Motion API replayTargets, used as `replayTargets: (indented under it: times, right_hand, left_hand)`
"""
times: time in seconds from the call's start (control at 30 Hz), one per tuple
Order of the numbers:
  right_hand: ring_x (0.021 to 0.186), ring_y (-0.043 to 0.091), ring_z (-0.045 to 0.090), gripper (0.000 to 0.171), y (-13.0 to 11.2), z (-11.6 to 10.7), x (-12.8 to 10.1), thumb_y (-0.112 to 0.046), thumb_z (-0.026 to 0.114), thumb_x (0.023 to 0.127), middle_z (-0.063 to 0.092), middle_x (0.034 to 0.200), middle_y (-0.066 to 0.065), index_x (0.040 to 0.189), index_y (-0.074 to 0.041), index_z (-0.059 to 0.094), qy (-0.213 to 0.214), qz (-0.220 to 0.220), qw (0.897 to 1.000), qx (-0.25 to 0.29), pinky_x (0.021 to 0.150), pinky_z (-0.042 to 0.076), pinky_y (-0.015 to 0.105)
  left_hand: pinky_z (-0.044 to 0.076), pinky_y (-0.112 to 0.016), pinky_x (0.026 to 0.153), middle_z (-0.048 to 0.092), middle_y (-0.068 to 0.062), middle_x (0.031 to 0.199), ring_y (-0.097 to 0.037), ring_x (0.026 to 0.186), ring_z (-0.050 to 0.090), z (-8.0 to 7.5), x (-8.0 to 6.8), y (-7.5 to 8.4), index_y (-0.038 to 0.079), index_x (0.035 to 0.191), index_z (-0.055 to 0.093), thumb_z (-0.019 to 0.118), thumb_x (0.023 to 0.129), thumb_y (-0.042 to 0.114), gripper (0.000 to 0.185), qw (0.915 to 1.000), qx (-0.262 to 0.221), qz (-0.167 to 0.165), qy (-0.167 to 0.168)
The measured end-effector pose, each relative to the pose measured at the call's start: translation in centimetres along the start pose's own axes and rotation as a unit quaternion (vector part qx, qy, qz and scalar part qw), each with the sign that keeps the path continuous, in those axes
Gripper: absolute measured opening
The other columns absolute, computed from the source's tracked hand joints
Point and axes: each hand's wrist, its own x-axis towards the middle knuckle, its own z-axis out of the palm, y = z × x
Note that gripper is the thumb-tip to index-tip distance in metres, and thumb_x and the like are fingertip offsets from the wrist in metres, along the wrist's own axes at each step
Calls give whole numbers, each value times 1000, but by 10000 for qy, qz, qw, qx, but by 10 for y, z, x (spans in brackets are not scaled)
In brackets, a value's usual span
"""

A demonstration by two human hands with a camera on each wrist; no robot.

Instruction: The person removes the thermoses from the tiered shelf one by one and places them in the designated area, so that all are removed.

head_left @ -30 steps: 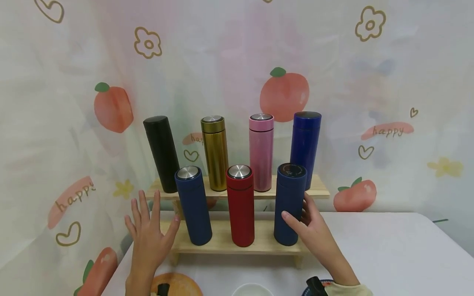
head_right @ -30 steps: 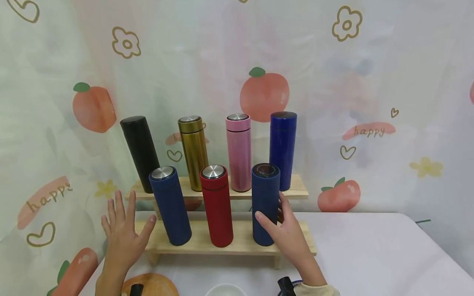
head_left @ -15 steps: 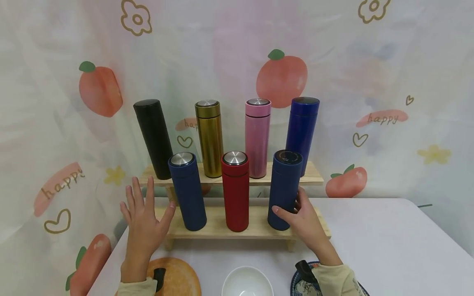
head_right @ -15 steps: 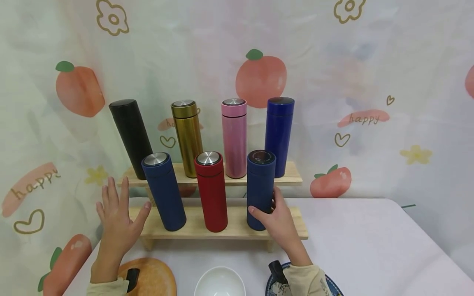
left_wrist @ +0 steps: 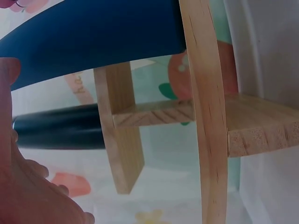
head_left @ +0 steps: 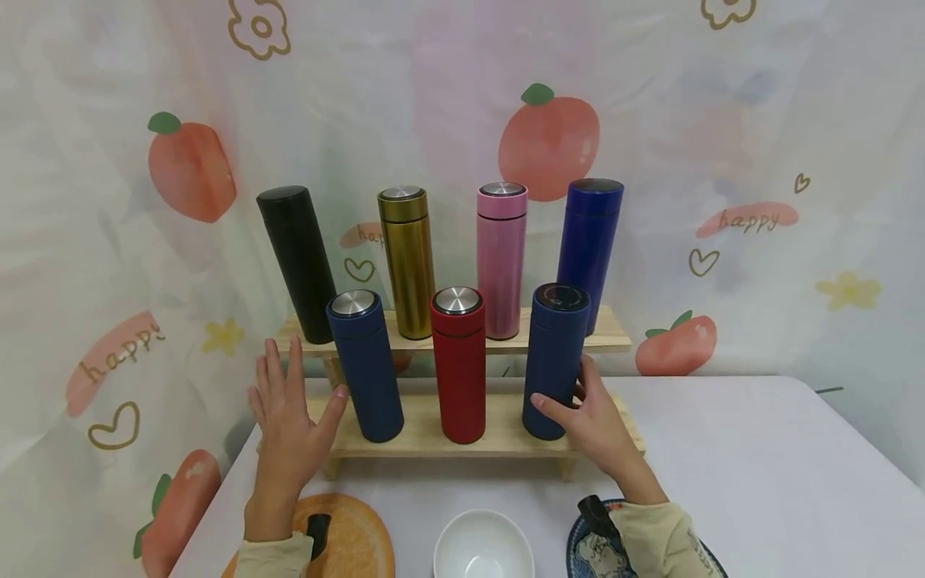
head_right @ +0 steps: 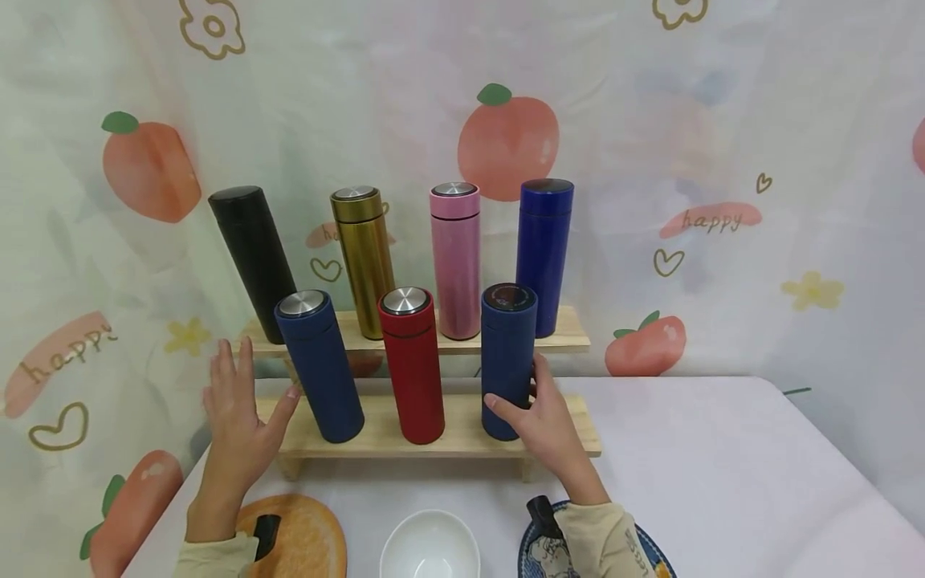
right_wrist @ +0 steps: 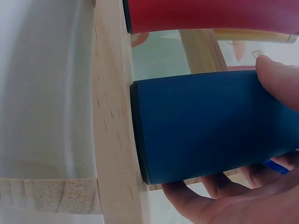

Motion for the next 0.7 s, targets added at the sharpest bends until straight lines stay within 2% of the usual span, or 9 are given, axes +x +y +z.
replayTargets:
  times: [0.5,0.7]
  right_hand:
    - [148,51,40,95,-1,-1,1,-21,78,100,35,165,27,169,-5,13,-65,-2,10000,-14,111,43,66]
    - [149,52,38,94,0,-2,-1,-23,78,100,34,165,27,168,-5,15,-80,84,9999,-28,112,42,65]
  left_hand:
    - [-9,-74,119,-1,-23,177,-47,161,-6,6,1,3,17,174,17,67,99,41,93,9999,-31,34,-89]
    - [-7,-75,119,-1,-21,178,-49,161,-6,12,2,9,18,174,11,67,99,40,96,9978,-480,-190,-418]
